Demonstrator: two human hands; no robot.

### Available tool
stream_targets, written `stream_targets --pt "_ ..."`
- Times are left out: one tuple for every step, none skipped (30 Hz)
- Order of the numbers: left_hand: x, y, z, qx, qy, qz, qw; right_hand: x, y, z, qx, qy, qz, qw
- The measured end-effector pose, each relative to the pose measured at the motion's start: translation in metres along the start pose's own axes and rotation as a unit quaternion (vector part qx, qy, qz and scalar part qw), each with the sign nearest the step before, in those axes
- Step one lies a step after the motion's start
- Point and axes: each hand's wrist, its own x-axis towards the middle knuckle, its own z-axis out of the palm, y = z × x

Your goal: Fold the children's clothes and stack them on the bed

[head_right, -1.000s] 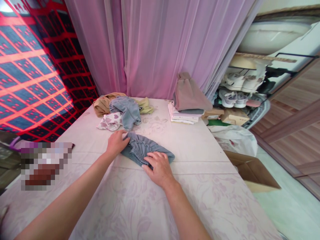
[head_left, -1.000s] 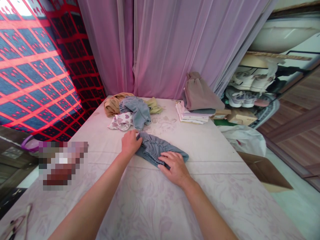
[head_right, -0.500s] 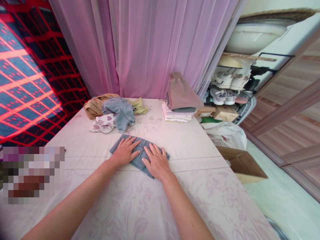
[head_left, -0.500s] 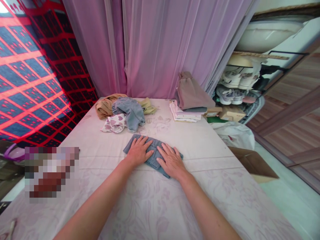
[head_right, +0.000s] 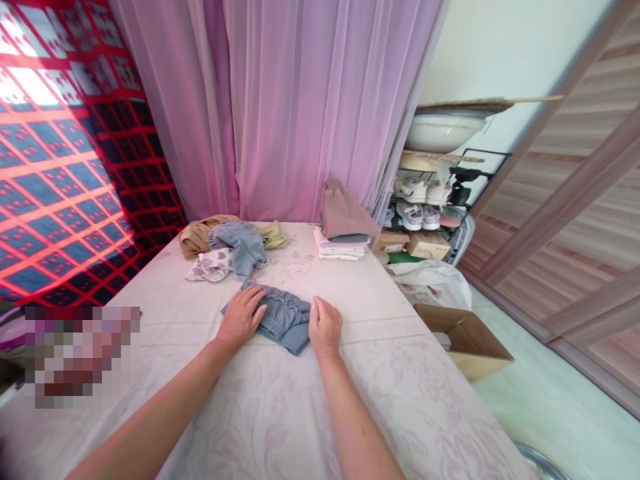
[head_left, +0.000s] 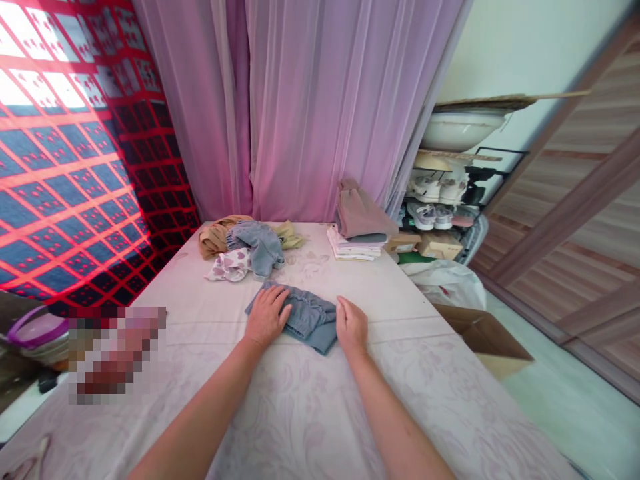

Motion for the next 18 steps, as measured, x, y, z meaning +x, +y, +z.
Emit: stream_targets --pt "-0.005 -0.001 -0.003 0.002 0.006 -0.008 1.000 0.000 0.007 -0.002 0.014 0.023 0.038 0.999" --pt "-0.011 -0.002 -0.005 0.005 0.008 -0.015 1.000 -0.001 0.014 -0.005 0.026 0.038 0.072 0.996" --pt "-0.018 -0.003 -0.008 0.010 0.007 -0.021 1.000 -0.003 0.020 -0.008 0.036 0.047 0.099 0.993" --pt "-0.024 -0.004 -0.010 0.015 0.003 -0.027 1.000 -0.005 0.025 -0.011 0.043 0.051 0.116 0.991" --pt "-0.031 -0.005 -0.013 0.020 -0.001 -0.035 0.999 -0.008 0.030 -0.014 0.047 0.051 0.123 0.990" --pt "-0.037 -0.005 -0.015 0.026 -0.006 -0.044 0.999 -0.012 0.033 -0.017 0.049 0.049 0.120 0.990" --pt "-0.044 -0.006 -0.018 0.032 -0.009 -0.055 0.998 -0.015 0.035 -0.019 0.048 0.045 0.112 0.991" --pt "-0.049 -0.006 -0.020 0.037 -0.011 -0.068 0.997 -0.019 0.036 -0.021 0.042 0.041 0.102 0.993" --pt "-0.055 -0.006 -0.022 0.042 -0.013 -0.081 0.996 -0.023 0.036 -0.024 0.033 0.037 0.093 0.994" --pt "-0.060 -0.006 -0.024 0.047 -0.013 -0.094 0.994 -0.026 0.036 -0.026 0.023 0.034 0.085 0.996" --pt "-0.065 -0.006 -0.026 0.052 -0.013 -0.107 0.993 -0.030 0.035 -0.028 0.013 0.031 0.079 0.996" --pt "-0.070 -0.006 -0.028 0.057 -0.013 -0.120 0.991 -0.033 0.034 -0.030 0.004 0.029 0.074 0.997" --pt "-0.074 -0.007 -0.029 0.061 -0.017 -0.132 0.989 -0.036 0.034 -0.033 -0.004 0.026 0.071 0.997" --pt "-0.079 -0.007 -0.031 0.066 -0.025 -0.142 0.987 -0.039 0.033 -0.035 -0.009 0.023 0.069 0.997" --pt "-0.083 -0.007 -0.032 0.069 -0.035 -0.148 0.986 -0.041 0.032 -0.037 -0.014 0.021 0.067 0.997" --pt "-0.088 -0.008 -0.034 0.071 -0.045 -0.152 0.985 -0.044 0.031 -0.040 -0.019 0.017 0.064 0.998" --pt "-0.092 -0.007 -0.035 0.071 -0.055 -0.153 0.984 -0.046 0.030 -0.042 -0.024 0.014 0.060 0.998" --pt "-0.096 -0.007 -0.037 0.070 -0.060 -0.152 0.984 -0.048 0.028 -0.044 -0.029 0.009 0.055 0.998"
